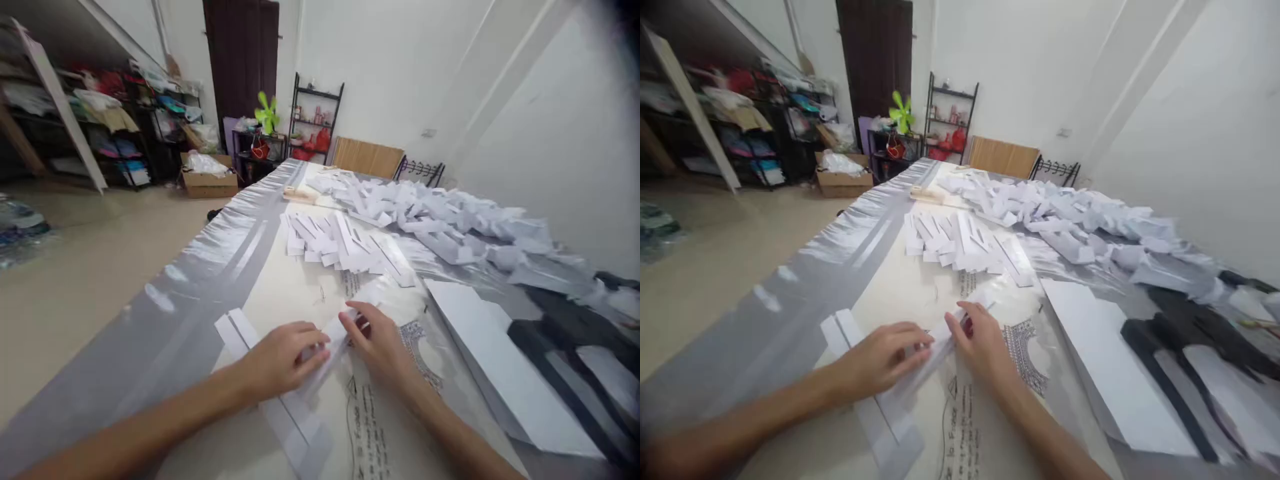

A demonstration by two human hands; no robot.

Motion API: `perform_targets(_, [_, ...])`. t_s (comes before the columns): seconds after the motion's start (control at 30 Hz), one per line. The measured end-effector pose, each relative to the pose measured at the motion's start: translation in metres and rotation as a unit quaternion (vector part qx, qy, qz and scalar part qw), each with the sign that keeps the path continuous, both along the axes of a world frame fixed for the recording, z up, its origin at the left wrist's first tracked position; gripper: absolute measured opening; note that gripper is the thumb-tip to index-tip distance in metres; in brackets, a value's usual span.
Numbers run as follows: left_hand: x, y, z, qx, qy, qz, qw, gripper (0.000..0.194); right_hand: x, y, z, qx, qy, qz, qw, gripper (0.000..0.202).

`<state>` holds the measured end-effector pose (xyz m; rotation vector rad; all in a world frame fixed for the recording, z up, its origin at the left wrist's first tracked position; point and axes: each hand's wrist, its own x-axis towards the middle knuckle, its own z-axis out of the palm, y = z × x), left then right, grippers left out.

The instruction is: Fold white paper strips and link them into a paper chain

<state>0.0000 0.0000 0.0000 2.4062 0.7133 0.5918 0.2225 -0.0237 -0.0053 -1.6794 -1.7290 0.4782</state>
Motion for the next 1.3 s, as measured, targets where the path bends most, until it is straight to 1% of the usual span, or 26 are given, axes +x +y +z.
perform_targets(0.07, [-0.001,-0.006,0.004,0.008,-0.027,-0.042,0.999,0.027,0.005,0.004,-0.001,0.0,0.004,0.047,0.999,0.029])
perform_targets(0.13, [-0.003,-0.007,0.007,0.037,-0.047,-0.054,0.997,0.028,0.01,0.006,0.001,-0.013,0.011,0.094,0.995,0.025])
perform_targets(0.23, [-0.007,0.003,0.006,0.127,-0.063,-0.015,0.99,0.029,0.016,0.003,0.007,-0.059,0.026,0.169,0.984,0.028])
perform_targets(0.3, [-0.01,0.013,0.001,0.187,-0.037,0.02,0.981,0.029,0.016,0.0,0.011,-0.088,0.036,0.197,0.976,0.04])
perform_targets(0.37, [-0.012,0.02,-0.005,0.221,0.009,0.038,0.975,0.029,0.014,-0.004,0.013,-0.111,0.032,0.21,0.971,0.05])
perform_targets(0.43, [-0.012,0.024,-0.011,0.227,0.057,0.035,0.972,0.029,0.01,-0.006,0.012,-0.12,0.008,0.195,0.973,0.053])
perform_targets(0.5, [-0.013,0.024,-0.015,0.224,0.09,0.023,0.97,0.031,0.007,-0.007,0.01,-0.117,-0.028,0.163,0.979,0.055])
perform_targets(0.6, [-0.013,0.022,-0.016,0.223,0.1,0.02,0.969,0.037,0.006,-0.007,0.008,-0.118,-0.068,0.14,0.981,0.057])
perform_targets(0.73, [-0.014,0.022,-0.015,0.216,0.102,0.016,0.971,0.039,0.005,-0.006,0.008,-0.124,-0.076,0.149,0.978,0.05])
perform_targets(0.9, [-0.014,0.022,-0.016,0.215,0.115,0.021,0.97,0.04,-0.002,-0.004,0.008,-0.105,-0.09,0.076,0.987,0.042])
perform_targets(1.0, [-0.014,0.021,-0.014,0.215,0.119,0.016,0.969,0.04,-0.005,-0.004,0.007,-0.083,-0.101,0.055,0.99,0.035])
perform_targets(1.1, [-0.015,0.021,-0.012,0.215,0.125,0.019,0.968,0.041,-0.005,-0.004,0.004,-0.052,-0.105,0.053,0.992,0.033])
perform_targets(1.17, [-0.016,0.021,-0.012,0.217,0.132,0.027,0.967,0.041,-0.004,-0.005,0.004,-0.04,-0.101,0.068,0.992,0.034])
perform_targets(1.23, [-0.016,0.021,-0.013,0.222,0.141,0.029,0.964,0.042,-0.002,-0.007,0.005,-0.033,-0.091,0.104,0.99,0.035])
perform_targets(1.3, [-0.016,0.022,-0.013,0.228,0.146,0.024,0.962,0.044,0.0,-0.01,0.009,-0.03,-0.076,0.157,0.984,0.038])
